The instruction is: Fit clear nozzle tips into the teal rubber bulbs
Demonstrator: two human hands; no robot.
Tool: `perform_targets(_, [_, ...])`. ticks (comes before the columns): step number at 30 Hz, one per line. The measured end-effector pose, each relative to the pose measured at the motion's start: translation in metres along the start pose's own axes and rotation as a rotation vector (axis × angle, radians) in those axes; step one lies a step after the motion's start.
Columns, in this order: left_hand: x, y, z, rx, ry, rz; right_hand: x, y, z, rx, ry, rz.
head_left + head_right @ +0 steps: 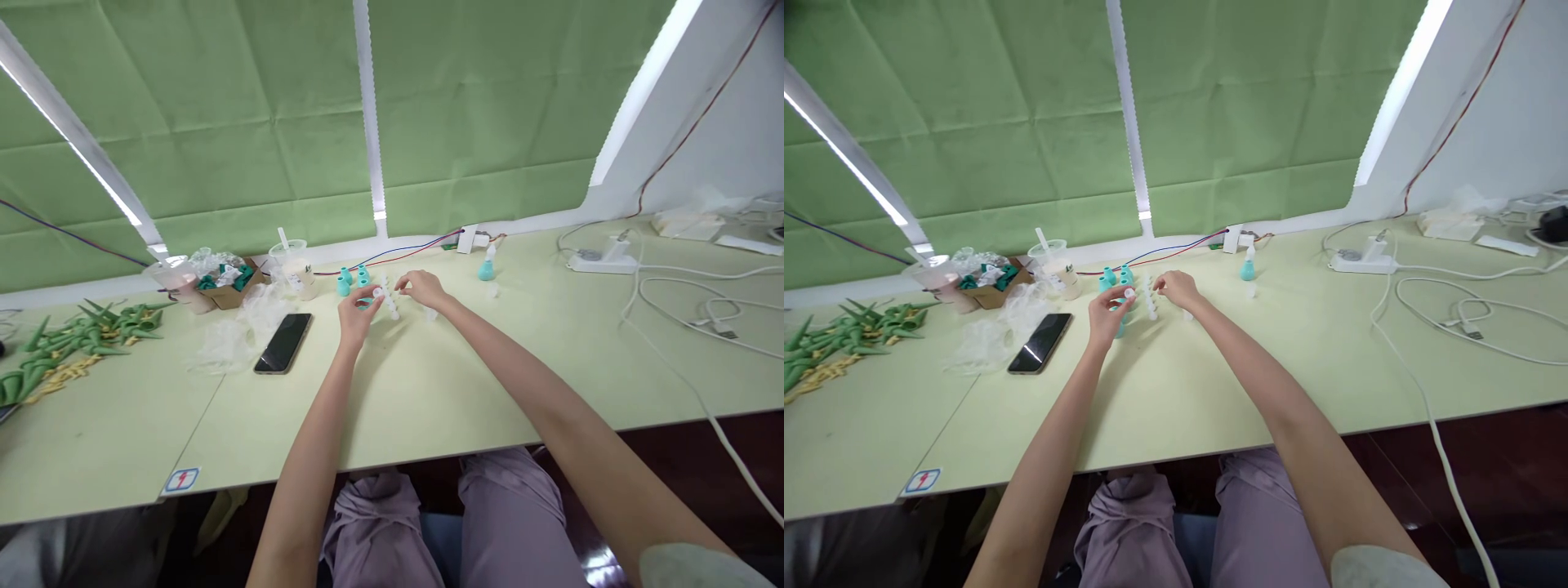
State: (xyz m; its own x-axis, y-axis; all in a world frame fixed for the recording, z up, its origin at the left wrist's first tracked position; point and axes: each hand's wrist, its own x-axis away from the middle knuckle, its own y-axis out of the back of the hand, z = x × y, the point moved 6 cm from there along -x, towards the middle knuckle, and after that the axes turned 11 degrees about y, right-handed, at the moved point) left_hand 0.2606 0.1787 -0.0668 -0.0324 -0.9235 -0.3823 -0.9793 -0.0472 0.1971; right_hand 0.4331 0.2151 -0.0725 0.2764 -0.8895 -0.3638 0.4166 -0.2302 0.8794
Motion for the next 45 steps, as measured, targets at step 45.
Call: perform_targets(45, [0.027, -0.043, -0.005, -0.418, -0.26, 0.141, 0.08, -0.003, 0.0, -0.658, -0.092, -0.326])
